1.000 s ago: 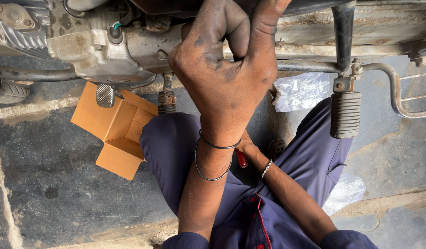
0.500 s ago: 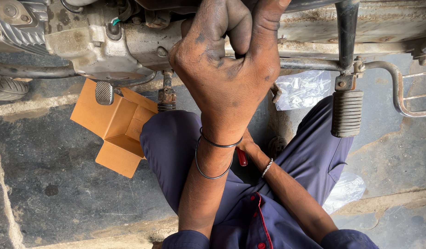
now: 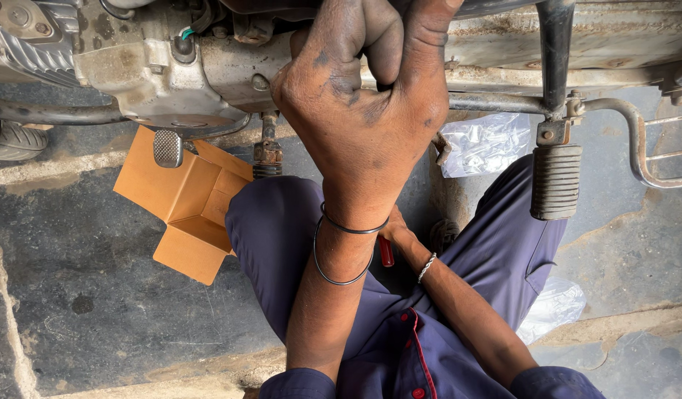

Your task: The person installs a black plastic cover under the motorcycle's fuel tank and secures it by tightening multiple screws with a red-handled screwdriver. The person is sitting on the floor during the task.

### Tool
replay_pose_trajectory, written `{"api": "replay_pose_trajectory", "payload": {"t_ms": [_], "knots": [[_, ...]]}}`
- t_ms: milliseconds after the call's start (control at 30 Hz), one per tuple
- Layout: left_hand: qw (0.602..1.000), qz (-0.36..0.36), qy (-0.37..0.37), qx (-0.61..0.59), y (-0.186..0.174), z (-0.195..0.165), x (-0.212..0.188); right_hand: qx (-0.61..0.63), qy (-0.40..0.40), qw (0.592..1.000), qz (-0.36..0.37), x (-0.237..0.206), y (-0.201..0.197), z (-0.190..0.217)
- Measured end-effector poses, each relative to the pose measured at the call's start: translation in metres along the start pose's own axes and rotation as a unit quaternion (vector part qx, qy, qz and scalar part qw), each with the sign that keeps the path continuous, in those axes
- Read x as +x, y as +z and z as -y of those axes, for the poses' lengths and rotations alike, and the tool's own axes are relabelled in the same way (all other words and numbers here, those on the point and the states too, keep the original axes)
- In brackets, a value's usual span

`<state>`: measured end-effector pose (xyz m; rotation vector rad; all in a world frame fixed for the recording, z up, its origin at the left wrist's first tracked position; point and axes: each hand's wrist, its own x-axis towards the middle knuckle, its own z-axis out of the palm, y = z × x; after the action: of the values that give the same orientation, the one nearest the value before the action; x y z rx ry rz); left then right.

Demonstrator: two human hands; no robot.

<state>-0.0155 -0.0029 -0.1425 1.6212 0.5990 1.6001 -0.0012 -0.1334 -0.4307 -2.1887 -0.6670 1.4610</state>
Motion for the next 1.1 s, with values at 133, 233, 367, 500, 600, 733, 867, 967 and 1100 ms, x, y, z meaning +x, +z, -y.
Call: {"api": "replay_pose_trajectory", "payload": {"t_ms": [133,233,367,500,600,733,867,967,1100], "knots": [[1.000,-0.006,0.013,0.021,0.001,0.000,0.002,-0.037,0.004,0.999,-0.013,0.007,0.003,-0.007],[0.999,-0.007,0.015,0.030,0.002,-0.002,0.003,-0.034,0.026,0.998,-0.034,0.014,0.006,-0.019],[0.999,-0.008,0.007,0.048,0.001,-0.003,0.001,-0.069,0.070,0.995,-0.033,0.021,0.007,-0.033],[0.999,-0.007,-0.007,0.050,0.001,-0.002,0.000,-0.172,0.039,0.984,-0.015,0.025,0.003,-0.036],[0.999,-0.009,-0.009,0.039,0.002,-0.001,-0.001,-0.179,0.059,0.982,-0.016,0.023,0.000,-0.033],[0.998,-0.009,-0.008,0.057,0.002,-0.003,-0.002,-0.207,0.034,0.977,-0.035,0.017,-0.002,-0.027],[0.998,-0.005,-0.006,0.060,0.001,-0.003,-0.001,-0.279,0.078,0.957,-0.005,0.016,-0.002,-0.025],[0.998,-0.004,-0.002,0.062,0.001,-0.002,-0.001,-0.315,0.038,0.948,-0.006,0.019,-0.001,-0.027],[0.999,-0.003,0.006,0.047,0.001,0.001,-0.001,-0.248,-0.002,0.969,-0.021,0.028,0.005,-0.036]]}}
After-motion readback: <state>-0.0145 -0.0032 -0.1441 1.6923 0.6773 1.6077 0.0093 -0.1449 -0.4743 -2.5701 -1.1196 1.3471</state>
